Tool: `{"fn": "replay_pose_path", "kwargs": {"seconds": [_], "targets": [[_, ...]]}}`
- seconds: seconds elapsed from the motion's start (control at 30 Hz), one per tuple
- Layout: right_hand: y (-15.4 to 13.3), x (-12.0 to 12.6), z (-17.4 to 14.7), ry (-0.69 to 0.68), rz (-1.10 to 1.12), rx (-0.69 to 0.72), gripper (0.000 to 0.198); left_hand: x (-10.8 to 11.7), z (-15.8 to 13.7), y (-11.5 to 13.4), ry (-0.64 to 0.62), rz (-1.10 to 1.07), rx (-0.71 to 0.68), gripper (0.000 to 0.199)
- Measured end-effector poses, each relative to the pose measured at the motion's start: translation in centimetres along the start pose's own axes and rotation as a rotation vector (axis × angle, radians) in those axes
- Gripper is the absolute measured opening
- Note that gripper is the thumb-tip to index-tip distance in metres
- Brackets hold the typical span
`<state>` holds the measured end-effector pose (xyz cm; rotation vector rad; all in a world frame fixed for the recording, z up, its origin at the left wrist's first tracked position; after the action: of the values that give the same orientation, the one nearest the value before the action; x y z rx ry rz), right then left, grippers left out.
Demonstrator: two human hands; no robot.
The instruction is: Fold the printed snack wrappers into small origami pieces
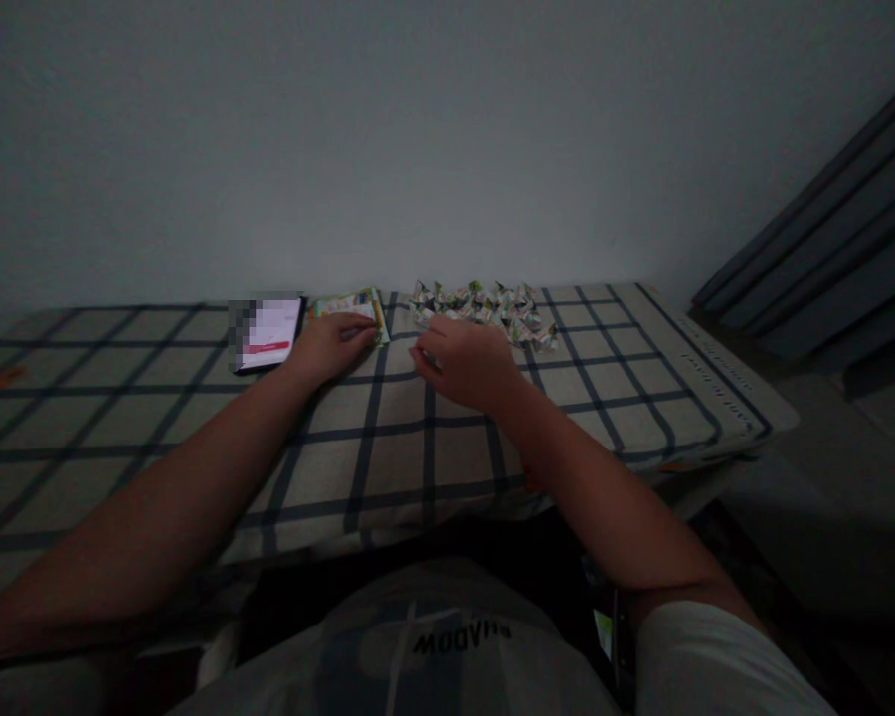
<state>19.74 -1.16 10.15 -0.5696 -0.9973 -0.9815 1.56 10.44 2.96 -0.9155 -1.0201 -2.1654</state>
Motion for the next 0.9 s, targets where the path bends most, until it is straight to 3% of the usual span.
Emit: {"fn": "replay_pose_path", "kwargs": {"seconds": [0.1, 0.23, 0.37, 0.53, 0.7, 0.8, 0.9], "targets": [[-3.8, -0.9, 1.7, -0.088, 0.031, 0.098, 0.039, 0.4, -0.1, 0.1, 0.021, 0.000, 0.017, 0.038], [-5.1, -3.5, 4.9, -0.144, -0.006, 0.143, 0.037, 0.9, 0.0, 0.2, 0.030, 0.024, 0.038, 0.037], [-4.2, -6.0, 6.9, -0.121, 0.001, 0.122, 0.039, 1.5, 0.0, 0.2, 0.101, 0.039, 0.028, 0.039], [-2.2, -7.9, 7.2, -0.136, 0.091, 0.043, 0.040, 2.6, -0.2, 0.1, 0.232, 0.035, 0.015, 0.037], [0.8, -8.6, 7.4, -0.105, 0.368, -0.112, 0.034, 4.2, -0.8, 1.7, 0.352, 0.036, -0.069, 0.033], [1.7, -9.4, 7.6, -0.104, 0.549, -0.142, 0.057, 3.7, -0.9, 3.2, 0.285, 0.000, -0.170, 0.034], [1.4, -10.2, 7.8, -0.119, 0.575, -0.079, 0.045, 2.6, -1.0, 4.8, 0.167, -0.056, -0.288, 0.036]]}}
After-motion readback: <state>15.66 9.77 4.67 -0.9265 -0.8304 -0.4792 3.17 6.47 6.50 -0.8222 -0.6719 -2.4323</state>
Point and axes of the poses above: each hand's wrist, its own z-axis towards the middle knuckle, its own x-axis out of the back of the hand, y = z × x, the point moved 10 cm from there along z, towards the middle knuckle, and after that the axes turned 6 degrees about -x, right-handed, at the moved point
